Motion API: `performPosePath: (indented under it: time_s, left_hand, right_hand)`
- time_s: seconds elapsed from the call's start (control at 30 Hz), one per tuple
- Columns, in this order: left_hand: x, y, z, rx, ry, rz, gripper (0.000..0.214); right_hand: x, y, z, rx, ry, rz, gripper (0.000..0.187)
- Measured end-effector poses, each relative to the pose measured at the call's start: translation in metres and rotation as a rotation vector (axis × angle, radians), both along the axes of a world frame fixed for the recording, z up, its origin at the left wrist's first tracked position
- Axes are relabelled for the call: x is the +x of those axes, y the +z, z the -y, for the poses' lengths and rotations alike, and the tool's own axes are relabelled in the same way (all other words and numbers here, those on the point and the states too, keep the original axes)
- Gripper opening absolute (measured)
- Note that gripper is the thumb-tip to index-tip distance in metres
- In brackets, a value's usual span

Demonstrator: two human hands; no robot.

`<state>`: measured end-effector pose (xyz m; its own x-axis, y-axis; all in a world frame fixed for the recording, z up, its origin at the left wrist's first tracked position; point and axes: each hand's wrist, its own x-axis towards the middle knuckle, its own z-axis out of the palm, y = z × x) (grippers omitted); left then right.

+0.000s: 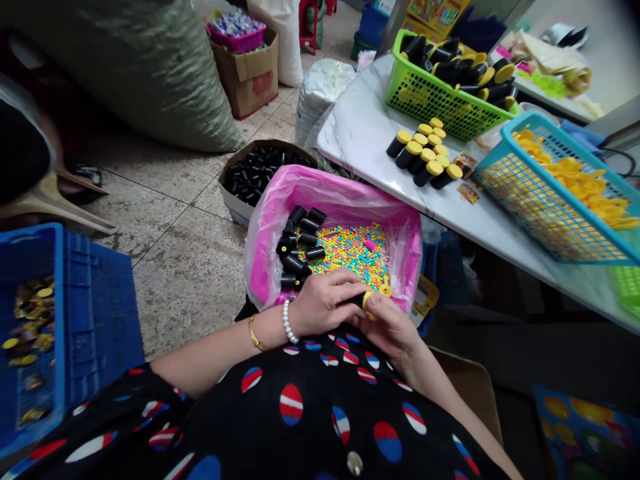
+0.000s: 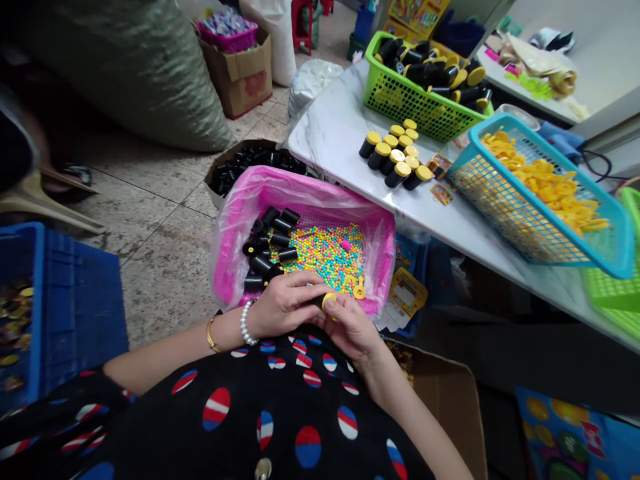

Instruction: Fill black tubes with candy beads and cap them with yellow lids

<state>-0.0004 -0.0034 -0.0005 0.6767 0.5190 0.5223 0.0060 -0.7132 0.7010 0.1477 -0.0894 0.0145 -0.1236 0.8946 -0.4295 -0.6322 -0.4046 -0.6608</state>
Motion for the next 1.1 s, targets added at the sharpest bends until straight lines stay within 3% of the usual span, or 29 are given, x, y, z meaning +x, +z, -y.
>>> performPosePath:
  time_s: [0.33,0.6,0.77,0.93,1.1]
  left_hand:
    - [0.004,-0.001,0.002,-0.034,-0.010,0.078,0.028]
    - [0.008,0.004,0.003,-0.002,0.022,0.000,0.023]
    - [0.010,0.002,0.006,-0.003,-0.077,0.013,0.028]
    - [0.011,0.000,0.004,-0.048,-0.077,0.032,0.025]
    - [0.011,0.004,-0.002,-0.198,-0.084,-0.053,0.033]
  right_hand:
    - [-0.003,-0.022,-0.004,0.048,-0.065,-0.030,0.022]
    - [0.001,-0.020,0.003,0.077,-0.009,0.012,0.024]
    - [0.001,-0.020,0.002,0.128,0.020,0.003,0.025]
    - [0.002,-0.024,-0.005,0.049,0.042,-0.036,0.034]
    - [0.007,-0.024,-0.006,-0.032,0.070,-0.223,0.037]
